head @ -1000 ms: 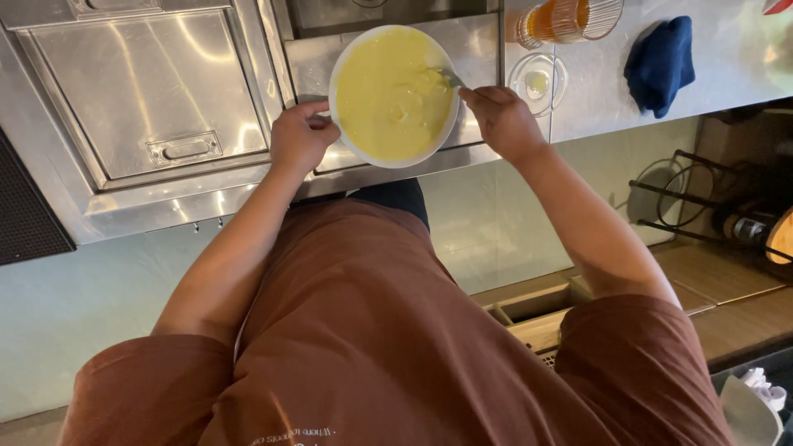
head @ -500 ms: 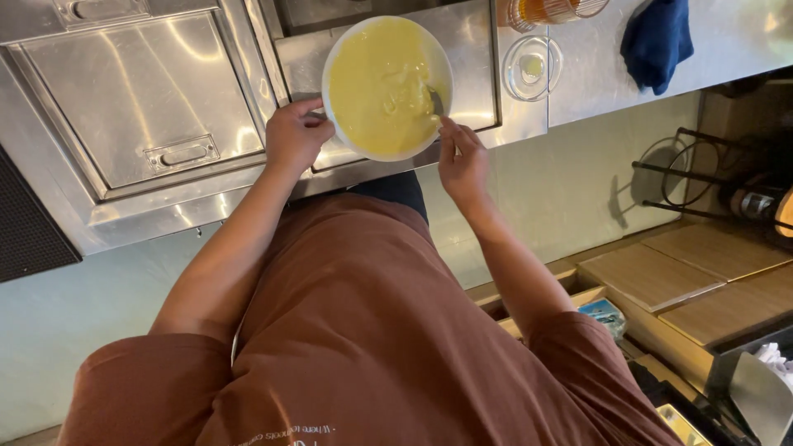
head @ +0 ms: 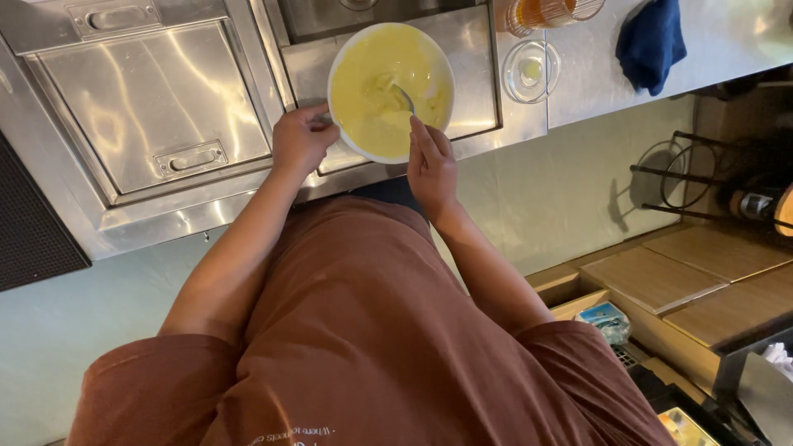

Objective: The person stirs a yellow mixture in a bowl with a spoon, then pulls plastic wrap from a box and seals it over the bowl. They carry the covered bowl to a microwave, then wipe the sink area with a blue cloth.

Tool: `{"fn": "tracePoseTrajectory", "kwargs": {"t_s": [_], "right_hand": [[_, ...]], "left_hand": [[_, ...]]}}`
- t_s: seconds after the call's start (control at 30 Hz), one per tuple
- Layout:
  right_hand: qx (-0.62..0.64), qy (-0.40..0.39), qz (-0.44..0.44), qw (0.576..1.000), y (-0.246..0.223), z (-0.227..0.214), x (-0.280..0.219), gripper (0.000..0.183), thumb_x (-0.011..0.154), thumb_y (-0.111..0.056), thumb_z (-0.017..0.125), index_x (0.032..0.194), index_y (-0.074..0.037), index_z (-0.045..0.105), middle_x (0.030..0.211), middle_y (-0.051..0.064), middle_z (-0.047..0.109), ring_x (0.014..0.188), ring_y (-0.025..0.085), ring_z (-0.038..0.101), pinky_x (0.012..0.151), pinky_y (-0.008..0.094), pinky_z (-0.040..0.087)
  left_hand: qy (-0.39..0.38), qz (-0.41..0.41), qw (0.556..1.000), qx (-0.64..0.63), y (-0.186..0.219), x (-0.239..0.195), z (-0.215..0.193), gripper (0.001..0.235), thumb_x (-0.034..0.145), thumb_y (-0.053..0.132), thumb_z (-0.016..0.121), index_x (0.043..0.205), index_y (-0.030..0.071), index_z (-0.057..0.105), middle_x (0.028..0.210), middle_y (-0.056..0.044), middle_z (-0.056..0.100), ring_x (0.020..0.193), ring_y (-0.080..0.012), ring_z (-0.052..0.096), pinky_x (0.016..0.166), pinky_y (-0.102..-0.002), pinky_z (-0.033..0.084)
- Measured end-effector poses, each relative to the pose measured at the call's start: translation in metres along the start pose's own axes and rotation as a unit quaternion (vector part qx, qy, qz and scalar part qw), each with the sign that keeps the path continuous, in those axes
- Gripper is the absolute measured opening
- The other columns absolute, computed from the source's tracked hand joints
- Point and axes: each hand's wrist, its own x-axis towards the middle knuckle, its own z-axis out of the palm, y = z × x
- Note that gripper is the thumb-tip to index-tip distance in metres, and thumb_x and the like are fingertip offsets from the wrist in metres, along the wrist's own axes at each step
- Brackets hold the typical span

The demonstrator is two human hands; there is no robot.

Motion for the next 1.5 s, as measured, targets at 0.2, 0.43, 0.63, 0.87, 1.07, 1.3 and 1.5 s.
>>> {"fn": "tracePoseTrajectory", "kwargs": {"t_s": [0.2,0.43,0.63,0.87,1.07,1.3,1.5], "right_hand": [[-0.068,-0.011,-0.121,0.990,0.017,-0.005,0.006,0.036,0.097,0.003,0.067,0.132,-0.004,0.065,0.114,0.013,0.069,0.107,0.034,0.065,0.094,0.043,0.054],[-0.075,-0.039,-0.134,0.987,0.016,-0.012,0.015,0.036,0.096,0.004,0.069,0.132,-0.002,0.066,0.115,0.014,0.067,0.108,0.034,0.065,0.095,0.045,0.053],[-0.059,-0.029,-0.087,0.994,0.021,-0.015,0.012,0.035,0.095,0.003,0.070,0.130,-0.005,0.069,0.112,0.014,0.068,0.106,0.034,0.066,0.093,0.043,0.054],[-0.073,-0.023,-0.101,0.992,0.024,-0.025,0.021,0.035,0.096,0.004,0.068,0.131,-0.005,0.068,0.112,0.014,0.068,0.105,0.035,0.066,0.092,0.043,0.054],[-0.092,-0.046,-0.106,0.989,0.029,-0.029,0.034,0.033,0.097,0.001,0.069,0.130,-0.005,0.068,0.109,0.014,0.068,0.101,0.035,0.065,0.089,0.044,0.054],[-0.105,-0.092,-0.115,0.983,0.021,-0.052,0.084,0.018,0.100,-0.003,0.069,0.117,-0.006,0.071,0.100,0.013,0.069,0.095,0.036,0.065,0.085,0.044,0.053],[-0.092,-0.150,-0.177,0.968,0.005,-0.069,0.120,0.009,0.100,-0.001,0.067,0.108,-0.003,0.069,0.099,0.013,0.069,0.092,0.036,0.064,0.086,0.045,0.051]], "left_hand": [[-0.012,-0.005,1.000,-0.025,-0.008,0.006,0.001,0.049,0.082,0.014,0.078,0.130,0.012,0.071,0.091,-0.007,0.077,0.056,-0.0091,0.062,0.050,-0.028,0.053],[-0.011,-0.004,1.000,-0.003,0.002,0.003,-0.003,0.048,0.083,0.014,0.077,0.130,0.012,0.072,0.093,-0.007,0.077,0.053,-0.0102,0.061,0.050,-0.028,0.052],[-0.014,0.001,1.000,-0.002,-0.007,0.004,-0.001,0.049,0.082,0.014,0.078,0.130,0.011,0.071,0.090,-0.008,0.077,0.051,-0.0096,0.061,0.049,-0.027,0.052],[-0.018,-0.018,1.000,-0.007,0.002,0.003,-0.002,0.050,0.081,0.015,0.078,0.130,0.011,0.071,0.091,-0.009,0.077,0.051,-0.0108,0.060,0.048,-0.029,0.051],[-0.012,-0.007,1.000,0.001,-0.002,0.004,-0.004,0.049,0.082,0.017,0.078,0.131,0.010,0.071,0.096,-0.010,0.076,0.054,-0.0107,0.064,0.050,-0.028,0.053],[-0.008,0.009,0.999,-0.035,-0.002,0.002,-0.002,0.063,0.080,0.013,0.075,0.142,0.015,0.063,0.088,-0.009,0.078,0.053,-0.0123,0.063,0.053,-0.029,0.054],[-0.010,0.026,0.998,-0.054,-0.007,0.001,-0.002,0.061,0.081,0.013,0.075,0.141,0.017,0.064,0.087,-0.009,0.077,0.056,-0.0116,0.064,0.054,-0.028,0.055]]}}
